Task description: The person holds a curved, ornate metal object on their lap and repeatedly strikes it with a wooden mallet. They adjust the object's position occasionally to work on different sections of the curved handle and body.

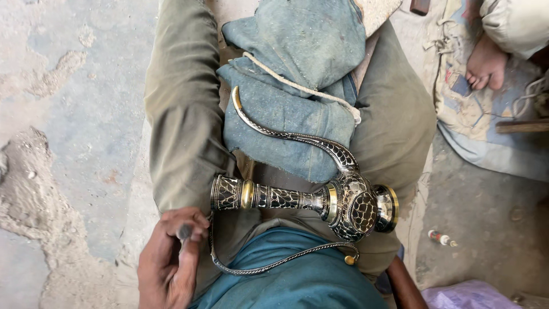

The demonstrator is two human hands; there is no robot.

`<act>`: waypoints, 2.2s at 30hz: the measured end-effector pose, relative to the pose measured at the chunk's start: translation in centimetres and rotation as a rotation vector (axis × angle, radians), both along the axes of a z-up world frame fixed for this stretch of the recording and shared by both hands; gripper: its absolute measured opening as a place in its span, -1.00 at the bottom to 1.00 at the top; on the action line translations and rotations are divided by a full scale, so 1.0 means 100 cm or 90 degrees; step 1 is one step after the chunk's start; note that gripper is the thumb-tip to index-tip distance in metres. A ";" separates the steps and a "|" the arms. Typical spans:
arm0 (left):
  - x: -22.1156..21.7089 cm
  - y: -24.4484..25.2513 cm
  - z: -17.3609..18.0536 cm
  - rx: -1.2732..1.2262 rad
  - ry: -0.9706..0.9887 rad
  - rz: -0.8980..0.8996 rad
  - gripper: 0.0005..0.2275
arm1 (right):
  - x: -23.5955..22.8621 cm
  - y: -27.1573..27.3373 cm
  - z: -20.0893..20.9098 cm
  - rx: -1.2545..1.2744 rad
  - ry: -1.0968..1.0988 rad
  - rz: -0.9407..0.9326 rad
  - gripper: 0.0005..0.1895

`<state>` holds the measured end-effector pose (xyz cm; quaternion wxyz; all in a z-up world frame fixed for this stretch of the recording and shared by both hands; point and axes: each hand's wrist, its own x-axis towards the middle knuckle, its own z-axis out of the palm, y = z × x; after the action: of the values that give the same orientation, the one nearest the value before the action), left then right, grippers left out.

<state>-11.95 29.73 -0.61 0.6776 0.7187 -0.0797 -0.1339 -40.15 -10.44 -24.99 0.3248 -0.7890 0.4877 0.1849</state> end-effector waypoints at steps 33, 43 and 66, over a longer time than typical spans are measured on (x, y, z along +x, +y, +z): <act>-0.018 -0.002 0.030 -0.156 0.006 0.043 -0.72 | 0.134 0.068 0.235 0.224 -0.747 -0.342 -0.84; -0.003 -0.182 0.193 -0.197 -0.101 -0.393 -0.73 | 0.155 0.091 0.204 0.774 -0.533 -0.254 -0.66; 0.001 -0.114 0.050 0.091 -0.411 -0.523 -0.56 | 0.056 0.059 0.195 0.222 -0.719 -0.408 -0.62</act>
<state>-11.87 18.31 4.38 0.4593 0.6775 -0.5502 -0.1652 -34.50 -4.53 -5.47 0.6916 -0.5168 0.4162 -0.2854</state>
